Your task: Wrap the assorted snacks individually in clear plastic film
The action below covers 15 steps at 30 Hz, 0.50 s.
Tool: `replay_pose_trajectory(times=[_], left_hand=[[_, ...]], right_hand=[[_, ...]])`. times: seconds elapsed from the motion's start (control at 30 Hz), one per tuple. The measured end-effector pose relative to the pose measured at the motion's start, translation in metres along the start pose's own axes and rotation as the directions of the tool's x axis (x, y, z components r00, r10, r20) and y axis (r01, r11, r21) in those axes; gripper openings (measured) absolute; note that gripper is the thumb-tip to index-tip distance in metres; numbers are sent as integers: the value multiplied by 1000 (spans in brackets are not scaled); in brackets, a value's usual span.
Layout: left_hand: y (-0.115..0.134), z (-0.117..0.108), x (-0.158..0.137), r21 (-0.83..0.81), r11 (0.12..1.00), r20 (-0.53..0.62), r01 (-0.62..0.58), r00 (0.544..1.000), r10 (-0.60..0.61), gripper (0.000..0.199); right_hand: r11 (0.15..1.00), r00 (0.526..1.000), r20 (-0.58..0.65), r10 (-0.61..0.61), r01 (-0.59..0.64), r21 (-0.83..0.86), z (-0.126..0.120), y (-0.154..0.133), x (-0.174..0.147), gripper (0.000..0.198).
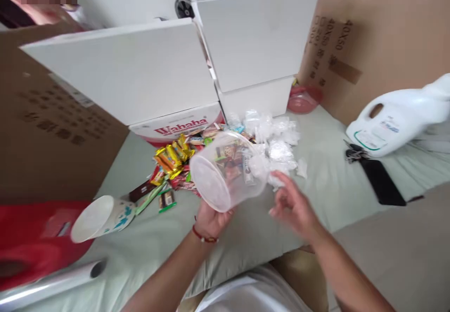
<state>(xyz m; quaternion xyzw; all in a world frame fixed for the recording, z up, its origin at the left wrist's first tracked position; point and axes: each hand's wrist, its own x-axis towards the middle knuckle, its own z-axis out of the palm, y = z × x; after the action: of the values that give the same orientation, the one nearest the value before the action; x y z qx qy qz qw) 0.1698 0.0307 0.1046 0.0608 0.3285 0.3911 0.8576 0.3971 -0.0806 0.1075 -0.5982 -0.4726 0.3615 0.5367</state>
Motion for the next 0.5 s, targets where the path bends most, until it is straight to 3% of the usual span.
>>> replay_pose_trajectory(times=[0.03, 0.1, 0.17, 0.2, 0.23, 0.3, 0.37, 0.43, 0.5], left_hand=[[-21, -4, 1, 32, 997, 0, 72, 997, -72, 11], [-49, -14, 0, 183, 973, 48, 141, 987, -152, 16], [-57, -31, -5, 458, 889, 73, 28, 995, -68, 29], [-54, -42, -9, 615, 784, 85, -86, 995, 42, 35], [-48, -55, -14, 761, 615, 113, -206, 976, 187, 39], [-30, -87, -28, 916, 182, 256, -357, 870, 421, 40], [-14, -121, -46, 912, -152, 402, -380, 759, 513, 31], [-4, -153, -65, 876, -360, 478, -320, 672, 565, 26], [-3, -177, -84, 832, -490, 536, -260, 607, 587, 22]], right_hand=[[995, 995, 90, 46, -54, 82, 16, -4, -11, 66], [983, 988, 103, 117, -130, 130, 31, -7, -29, 40], [995, 994, -58, 97, -96, 17, 24, -9, -39, 29], [994, 984, -172, 33, -51, -101, 12, -11, -38, 28], [968, 958, -280, -63, -9, -250, -3, -14, -31, 27], [835, 865, -405, -296, 28, -550, -41, -20, -1, 26], [668, 824, -362, -435, 26, -744, -80, -26, 52, 23], [542, 816, -327, -477, -20, -840, -110, -33, 120, 19], [458, 861, -282, -423, -65, -886, -129, -43, 190, 19]])
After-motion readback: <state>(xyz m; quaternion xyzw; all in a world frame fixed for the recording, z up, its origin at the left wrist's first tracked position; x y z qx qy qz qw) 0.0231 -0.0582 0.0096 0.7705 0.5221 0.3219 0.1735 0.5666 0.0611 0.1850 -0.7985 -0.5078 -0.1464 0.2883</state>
